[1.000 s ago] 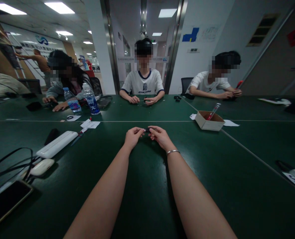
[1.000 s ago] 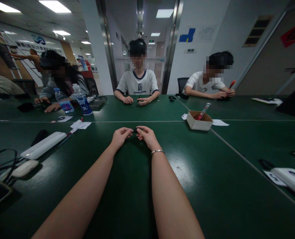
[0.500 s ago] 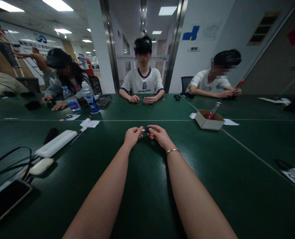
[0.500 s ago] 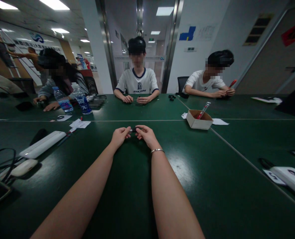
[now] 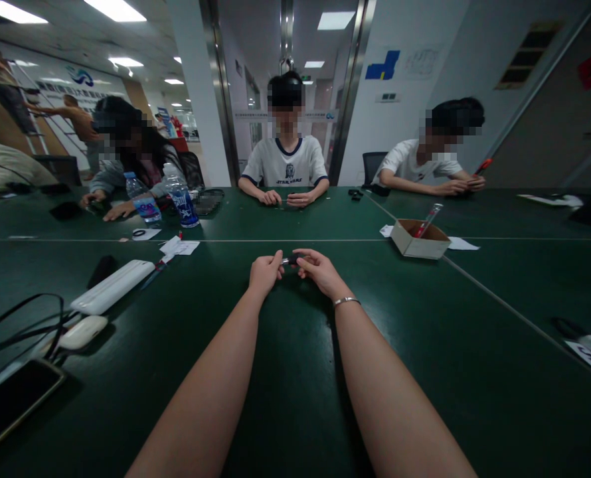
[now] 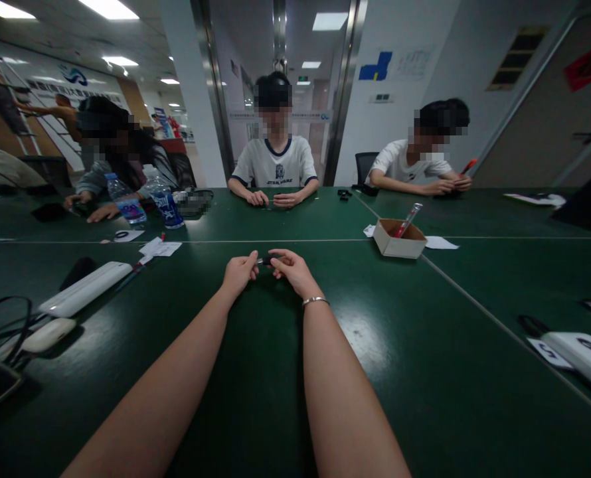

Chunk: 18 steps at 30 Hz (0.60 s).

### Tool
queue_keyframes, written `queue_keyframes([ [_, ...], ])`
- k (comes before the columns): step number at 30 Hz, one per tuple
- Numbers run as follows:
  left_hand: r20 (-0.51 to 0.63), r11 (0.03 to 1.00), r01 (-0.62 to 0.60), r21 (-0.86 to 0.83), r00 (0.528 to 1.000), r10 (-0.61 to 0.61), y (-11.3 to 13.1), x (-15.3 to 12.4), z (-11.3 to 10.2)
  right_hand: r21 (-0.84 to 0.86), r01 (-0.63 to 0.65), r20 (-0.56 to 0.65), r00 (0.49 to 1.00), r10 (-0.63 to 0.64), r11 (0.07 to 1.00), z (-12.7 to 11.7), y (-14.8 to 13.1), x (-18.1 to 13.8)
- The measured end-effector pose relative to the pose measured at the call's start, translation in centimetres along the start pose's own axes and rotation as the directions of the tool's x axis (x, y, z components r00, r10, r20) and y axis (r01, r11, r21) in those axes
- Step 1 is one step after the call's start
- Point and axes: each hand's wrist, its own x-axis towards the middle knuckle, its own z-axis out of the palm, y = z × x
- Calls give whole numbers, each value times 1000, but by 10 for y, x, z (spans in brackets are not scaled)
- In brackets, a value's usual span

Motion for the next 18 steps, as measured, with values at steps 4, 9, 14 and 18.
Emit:
queue_keyframes([
  [4, 1, 1000, -5, -29, 1000, 5, -1, 1, 1, 1, 1, 6, 1000, -1, 1000, -1, 2, 1],
  [9, 17, 994, -25, -108, 999, 27, -3, 2, 2, 21, -6, -17, 1000, 7, 1000, -1, 3, 2],
  [14, 68, 973, -52, -225, 995, 69, -4, 4, 2, 57, -29, -57, 998, 32, 998, 0, 0, 2],
  [18, 103, 949, -61, -309, 990, 97, -3, 5, 2, 68, -45, -78, 996, 50, 997, 1, -1, 2],
])
